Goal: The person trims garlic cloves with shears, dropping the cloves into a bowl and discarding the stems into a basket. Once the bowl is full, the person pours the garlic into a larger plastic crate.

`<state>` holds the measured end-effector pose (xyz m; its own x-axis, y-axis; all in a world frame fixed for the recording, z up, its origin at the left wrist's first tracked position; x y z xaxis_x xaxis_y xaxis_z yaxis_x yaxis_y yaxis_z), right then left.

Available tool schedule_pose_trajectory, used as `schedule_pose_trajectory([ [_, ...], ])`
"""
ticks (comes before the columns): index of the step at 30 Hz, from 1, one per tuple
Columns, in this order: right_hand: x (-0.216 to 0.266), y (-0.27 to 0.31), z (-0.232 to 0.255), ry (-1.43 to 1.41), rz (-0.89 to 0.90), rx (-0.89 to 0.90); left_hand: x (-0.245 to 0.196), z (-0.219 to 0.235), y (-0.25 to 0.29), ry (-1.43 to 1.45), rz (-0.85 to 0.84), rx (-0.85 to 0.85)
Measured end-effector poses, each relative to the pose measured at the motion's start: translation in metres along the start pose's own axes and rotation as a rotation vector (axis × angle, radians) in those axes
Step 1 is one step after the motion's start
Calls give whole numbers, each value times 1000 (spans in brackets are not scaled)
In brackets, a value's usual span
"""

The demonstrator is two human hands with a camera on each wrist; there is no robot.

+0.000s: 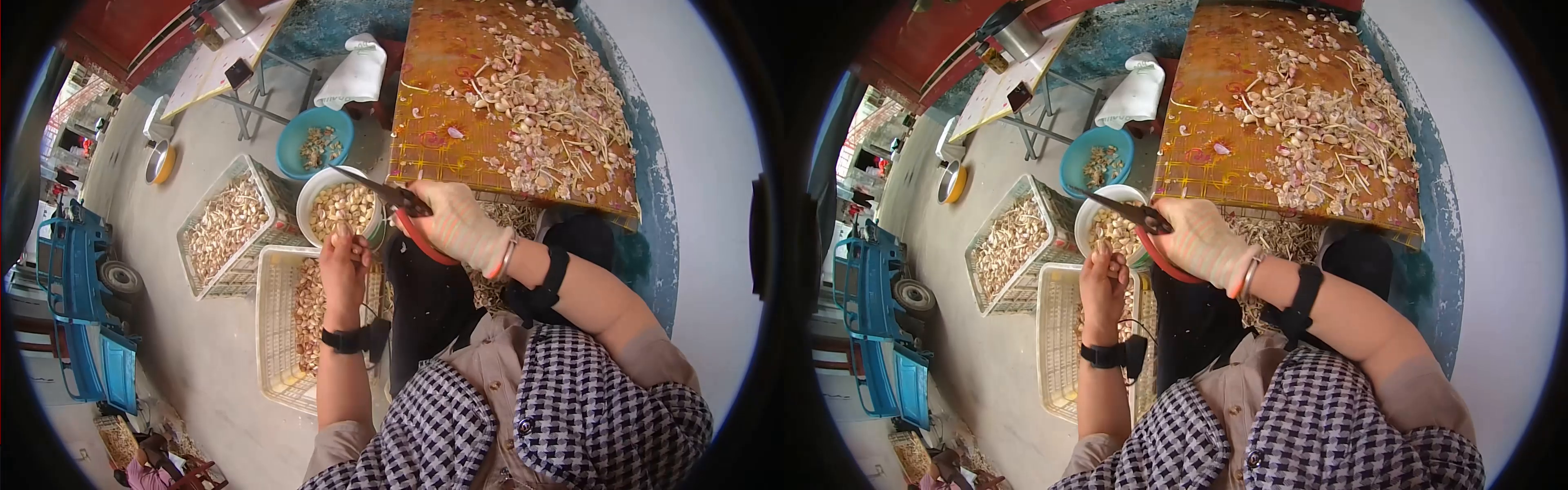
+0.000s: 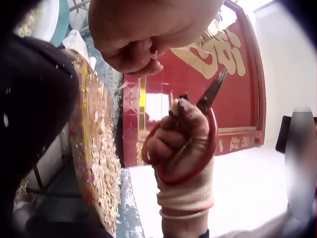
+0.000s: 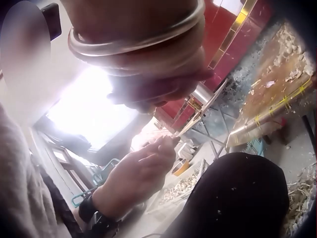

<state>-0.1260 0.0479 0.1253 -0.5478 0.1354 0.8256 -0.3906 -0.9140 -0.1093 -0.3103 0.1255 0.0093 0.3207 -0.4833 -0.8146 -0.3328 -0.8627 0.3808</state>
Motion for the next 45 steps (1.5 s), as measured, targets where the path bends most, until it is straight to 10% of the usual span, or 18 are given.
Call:
schedule_pose_trajectory([
  [6,-30,-39,-52,15,-7,-33,3,89,-112,-32,140,-70],
  [11,-59,24,3,-277,-353,108,-15,125,-52,-334,-4,-250],
  [16,-84,88,58,-641,-546,23,62,240,8,-546,425,-384],
  [17,-88,98,69,-618,-566,-5,51,227,21,-810,325,-423],
  [18,-92,105,78,-600,-584,-21,76,288,-12,-1192,-134,-279],
  [20,-102,117,93,-611,-594,-64,66,291,-47,-1460,-72,-310],
  [22,-114,127,108,-652,-639,-184,8,130,-28,-962,-199,-220],
  [26,-132,137,140,-835,-665,-339,-23,-124,-6,-1064,-343,120],
  [31,-152,160,176,-823,-678,-479,68,-284,-54,-1221,-667,559],
  [36,-158,177,203,-822,-675,-523,123,-321,-110,-1444,-863,342],
  [45,-192,152,212,-760,-612,-496,142,-326,-121,-1272,-593,466],
])
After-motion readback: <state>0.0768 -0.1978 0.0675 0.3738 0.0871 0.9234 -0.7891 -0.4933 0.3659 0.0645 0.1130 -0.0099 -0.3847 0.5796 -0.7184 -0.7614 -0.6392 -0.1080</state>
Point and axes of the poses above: each hand's wrist, its own y-axis away from the middle knuckle, its own z-axis out of the back of the hand, x = y × z, the point moved 6 cm from there along -y, towards the middle knuckle, and after that the axes turned 6 degrees about -x, right-handed, at the moved point
